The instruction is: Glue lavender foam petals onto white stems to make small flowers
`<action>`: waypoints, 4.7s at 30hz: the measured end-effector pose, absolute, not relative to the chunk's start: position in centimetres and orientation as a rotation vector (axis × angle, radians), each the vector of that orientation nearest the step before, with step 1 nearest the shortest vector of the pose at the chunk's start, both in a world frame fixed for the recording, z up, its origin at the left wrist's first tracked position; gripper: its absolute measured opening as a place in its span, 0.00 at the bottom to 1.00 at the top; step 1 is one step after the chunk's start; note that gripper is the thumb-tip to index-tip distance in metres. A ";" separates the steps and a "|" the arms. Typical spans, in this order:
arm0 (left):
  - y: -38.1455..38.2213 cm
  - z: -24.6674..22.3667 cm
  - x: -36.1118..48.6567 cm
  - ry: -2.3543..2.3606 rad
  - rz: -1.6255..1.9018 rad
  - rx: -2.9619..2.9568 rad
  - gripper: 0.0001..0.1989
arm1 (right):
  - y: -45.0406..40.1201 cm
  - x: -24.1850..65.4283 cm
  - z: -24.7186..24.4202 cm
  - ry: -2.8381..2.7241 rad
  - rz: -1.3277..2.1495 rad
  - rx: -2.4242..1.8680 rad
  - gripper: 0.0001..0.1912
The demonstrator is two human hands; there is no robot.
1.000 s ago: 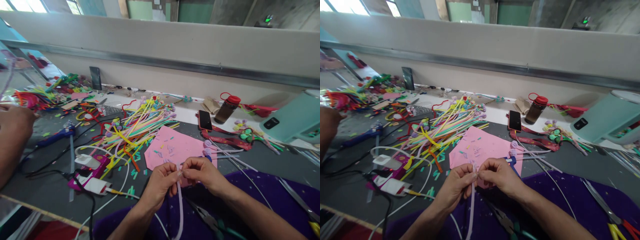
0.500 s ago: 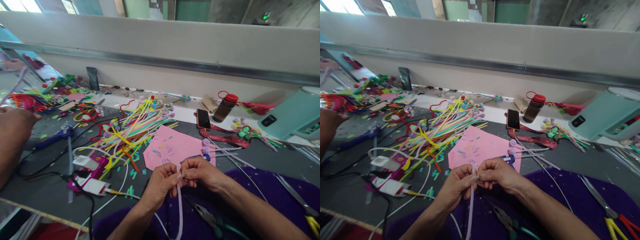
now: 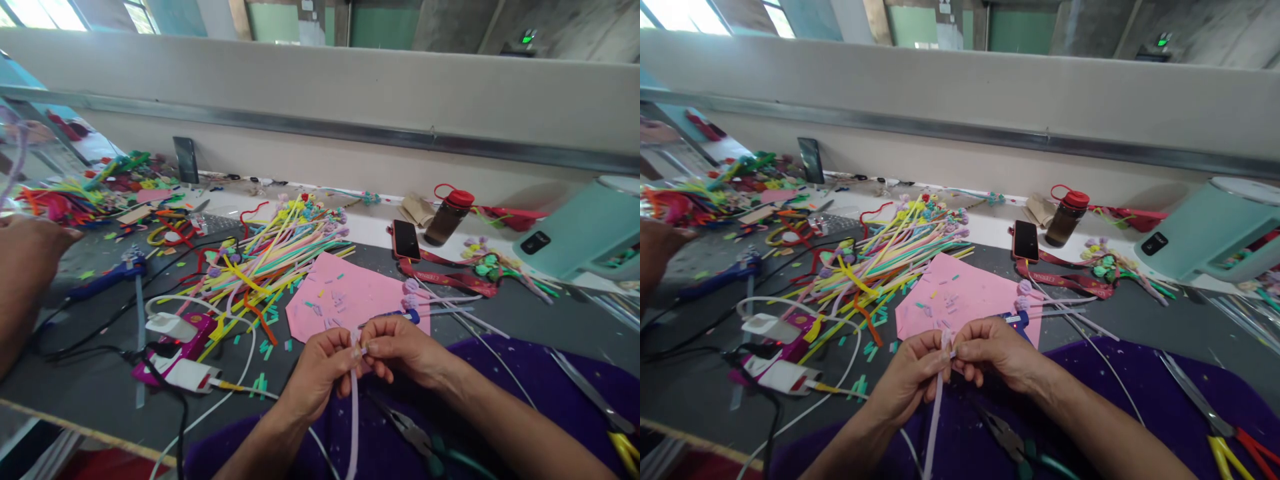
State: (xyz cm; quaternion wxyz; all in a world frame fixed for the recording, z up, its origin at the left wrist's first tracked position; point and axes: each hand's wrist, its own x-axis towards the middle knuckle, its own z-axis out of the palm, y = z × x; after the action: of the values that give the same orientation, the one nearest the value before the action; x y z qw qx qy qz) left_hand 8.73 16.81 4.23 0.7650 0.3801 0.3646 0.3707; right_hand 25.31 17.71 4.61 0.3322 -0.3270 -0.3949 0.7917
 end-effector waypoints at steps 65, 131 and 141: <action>16.8 4.3 8.6 0.679 0.597 0.614 0.08 | 18.0 27.2 7.5 -1.871 1.084 -1.023 0.03; 16.6 4.1 8.3 0.512 0.553 0.526 0.08 | 17.2 26.6 7.4 -1.830 1.043 -0.847 0.08; 16.6 4.0 8.1 0.540 0.513 0.559 0.08 | 17.1 26.4 7.8 -1.839 1.014 -0.831 0.07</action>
State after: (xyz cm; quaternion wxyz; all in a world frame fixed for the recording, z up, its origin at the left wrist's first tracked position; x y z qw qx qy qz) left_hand 8.11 16.60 3.96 0.8935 0.2696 0.2606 0.2473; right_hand 26.41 17.10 7.77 0.4272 -0.3325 -0.7363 0.4059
